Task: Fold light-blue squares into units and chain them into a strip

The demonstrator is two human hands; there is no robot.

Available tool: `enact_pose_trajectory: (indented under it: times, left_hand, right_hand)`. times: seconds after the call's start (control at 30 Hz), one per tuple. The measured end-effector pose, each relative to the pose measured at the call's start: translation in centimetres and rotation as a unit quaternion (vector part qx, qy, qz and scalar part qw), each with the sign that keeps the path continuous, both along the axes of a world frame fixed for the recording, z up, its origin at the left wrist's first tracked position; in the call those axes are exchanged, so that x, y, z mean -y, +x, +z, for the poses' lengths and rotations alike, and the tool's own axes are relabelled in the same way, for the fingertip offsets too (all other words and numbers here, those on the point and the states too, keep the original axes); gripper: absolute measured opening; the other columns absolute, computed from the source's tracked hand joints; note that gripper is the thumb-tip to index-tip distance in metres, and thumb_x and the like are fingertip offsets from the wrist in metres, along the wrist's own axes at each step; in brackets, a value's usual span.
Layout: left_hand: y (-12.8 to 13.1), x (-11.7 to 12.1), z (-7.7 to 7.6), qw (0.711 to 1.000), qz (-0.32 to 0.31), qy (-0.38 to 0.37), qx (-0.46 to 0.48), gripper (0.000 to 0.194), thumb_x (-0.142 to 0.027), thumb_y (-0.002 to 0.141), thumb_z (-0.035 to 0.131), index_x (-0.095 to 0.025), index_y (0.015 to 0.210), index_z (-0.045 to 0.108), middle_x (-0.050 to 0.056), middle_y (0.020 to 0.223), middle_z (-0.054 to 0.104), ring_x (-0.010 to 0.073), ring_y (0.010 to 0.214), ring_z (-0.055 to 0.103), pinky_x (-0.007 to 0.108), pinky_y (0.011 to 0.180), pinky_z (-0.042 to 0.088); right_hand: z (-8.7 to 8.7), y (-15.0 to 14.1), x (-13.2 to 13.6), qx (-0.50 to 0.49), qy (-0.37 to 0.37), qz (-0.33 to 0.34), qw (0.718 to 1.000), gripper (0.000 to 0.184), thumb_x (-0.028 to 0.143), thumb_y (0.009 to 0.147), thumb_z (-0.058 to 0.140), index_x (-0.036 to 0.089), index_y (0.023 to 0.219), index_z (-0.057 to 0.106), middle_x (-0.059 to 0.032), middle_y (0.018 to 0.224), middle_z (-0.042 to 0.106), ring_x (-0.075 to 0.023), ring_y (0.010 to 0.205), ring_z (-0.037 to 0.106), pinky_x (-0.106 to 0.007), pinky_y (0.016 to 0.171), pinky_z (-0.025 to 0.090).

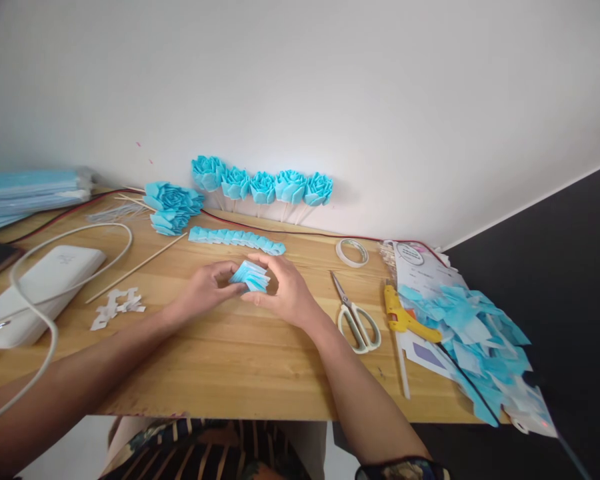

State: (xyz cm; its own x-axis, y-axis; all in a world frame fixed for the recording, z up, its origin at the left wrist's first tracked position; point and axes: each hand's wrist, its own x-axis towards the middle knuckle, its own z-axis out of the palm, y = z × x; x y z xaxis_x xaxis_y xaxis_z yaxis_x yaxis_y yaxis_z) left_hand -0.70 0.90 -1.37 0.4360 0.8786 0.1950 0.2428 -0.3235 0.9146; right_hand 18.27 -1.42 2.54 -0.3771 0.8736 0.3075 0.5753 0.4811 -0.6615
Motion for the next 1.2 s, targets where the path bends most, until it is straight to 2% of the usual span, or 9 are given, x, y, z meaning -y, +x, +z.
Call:
enact_pose_trajectory:
  times: [0.1, 0.2, 0.37, 0.57, 0.7, 0.83, 0.9, 1.1, 1.2]
  left_hand:
    - [0.0, 0.0, 0.1, 0.998, -0.015, -0.033, 0.043, 0.010, -0.025, 0.080, 0.060, -0.017, 0.085, 0.062, 0.000, 0.084, 0.067, 0.0158, 0.080, 0.061, 0.025, 0.074, 0.045]
    - [-0.1, -0.2, -0.2, 1.000, -0.007, -0.004, 0.011, 0.014, -0.029, 0.080, 0.061, -0.017, 0.087, 0.063, 0.002, 0.085, 0.066, 0.0172, 0.079, 0.060, 0.026, 0.073, 0.045]
    - [-0.1, -0.5, -0.6, 0.986, 0.033, 0.106, -0.127, 0.016, -0.026, 0.076, 0.063, -0.018, 0.089, 0.065, 0.005, 0.086, 0.067, 0.0209, 0.082, 0.058, 0.031, 0.077, 0.043]
    - [0.1, -0.4, -0.6, 0.983, 0.025, 0.122, -0.133, 0.017, -0.025, 0.077, 0.062, -0.017, 0.091, 0.065, 0.007, 0.094, 0.069, 0.0224, 0.088, 0.060, 0.033, 0.082, 0.043]
    - [0.1, -0.2, -0.3, 0.992, 0.040, 0.058, -0.109, 0.012, -0.028, 0.076, 0.062, -0.015, 0.076, 0.062, 0.003, 0.076, 0.064, 0.0183, 0.072, 0.056, 0.029, 0.068, 0.042]
    - [-0.1, -0.2, 0.2, 0.991, 0.010, -0.123, 0.057, 0.024, -0.038, 0.078, 0.062, -0.015, 0.086, 0.062, 0.002, 0.080, 0.065, 0.0159, 0.071, 0.058, 0.026, 0.066, 0.044]
    - [-0.1, -0.2, 0.3, 0.979, 0.010, -0.169, 0.114, 0.030, -0.041, 0.076, 0.063, -0.015, 0.089, 0.062, 0.003, 0.083, 0.066, 0.0158, 0.072, 0.059, 0.026, 0.067, 0.045]
    - [0.0, 0.1, 0.3, 0.993, 0.023, -0.101, 0.057, 0.022, -0.034, 0.079, 0.060, -0.015, 0.089, 0.064, 0.001, 0.077, 0.065, 0.0142, 0.068, 0.057, 0.024, 0.062, 0.042]
    - [0.2, 0.3, 0.2, 0.997, 0.030, -0.062, 0.035, 0.017, -0.031, 0.079, 0.059, -0.016, 0.084, 0.065, 0.001, 0.075, 0.064, 0.0140, 0.068, 0.056, 0.024, 0.061, 0.041]
  right_hand:
    - [-0.2, -0.1, -0.2, -0.003, 0.000, -0.004, 1.000, 0.045, 0.018, 0.075, 0.066, 0.023, 0.119, 0.057, -0.0057, 0.118, 0.065, -0.0220, 0.108, 0.058, -0.036, 0.093, 0.044]
    - [-0.8, -0.1, -0.5, -0.004, 0.002, -0.004, 1.000, 0.043, 0.009, 0.074, 0.057, 0.023, 0.115, 0.060, -0.0052, 0.115, 0.066, -0.0207, 0.106, 0.060, -0.035, 0.093, 0.044]
    - [-2.0, 0.0, -1.0, 0.009, -0.033, 0.002, 0.999, 0.045, 0.016, 0.074, 0.061, 0.022, 0.119, 0.058, -0.0070, 0.121, 0.064, -0.0219, 0.111, 0.059, -0.038, 0.096, 0.043]
    - [-1.6, -0.5, -0.8, -0.015, -0.060, -0.019, 0.998, 0.034, 0.017, 0.076, 0.062, 0.021, 0.110, 0.062, -0.0055, 0.111, 0.068, -0.0205, 0.104, 0.062, -0.035, 0.093, 0.045]
    - [-1.5, -0.6, -0.6, -0.090, -0.112, -0.033, 0.989, 0.029, 0.020, 0.078, 0.061, 0.020, 0.107, 0.062, -0.0047, 0.108, 0.068, -0.0195, 0.099, 0.063, -0.033, 0.088, 0.047]
    - [-2.1, -0.3, -0.9, -0.204, -0.190, -0.024, 0.960, 0.033, 0.030, 0.079, 0.062, 0.019, 0.110, 0.059, -0.0058, 0.109, 0.067, -0.0196, 0.101, 0.062, -0.031, 0.087, 0.048]
    - [-2.3, -0.2, -1.1, -0.232, -0.221, -0.006, 0.947, 0.036, 0.032, 0.079, 0.063, 0.019, 0.112, 0.058, -0.0056, 0.109, 0.066, -0.0197, 0.103, 0.061, -0.031, 0.088, 0.048]
    - [-2.3, -0.2, -0.9, -0.225, -0.265, -0.004, 0.938, 0.050, 0.037, 0.073, 0.069, 0.021, 0.118, 0.054, -0.0025, 0.094, 0.065, -0.0165, 0.082, 0.061, -0.028, 0.071, 0.049]
    - [-2.4, -0.3, -0.8, -0.202, -0.226, -0.045, 0.952, 0.034, 0.039, 0.072, 0.071, 0.020, 0.099, 0.061, 0.0002, 0.081, 0.063, -0.0145, 0.071, 0.058, -0.026, 0.065, 0.047]
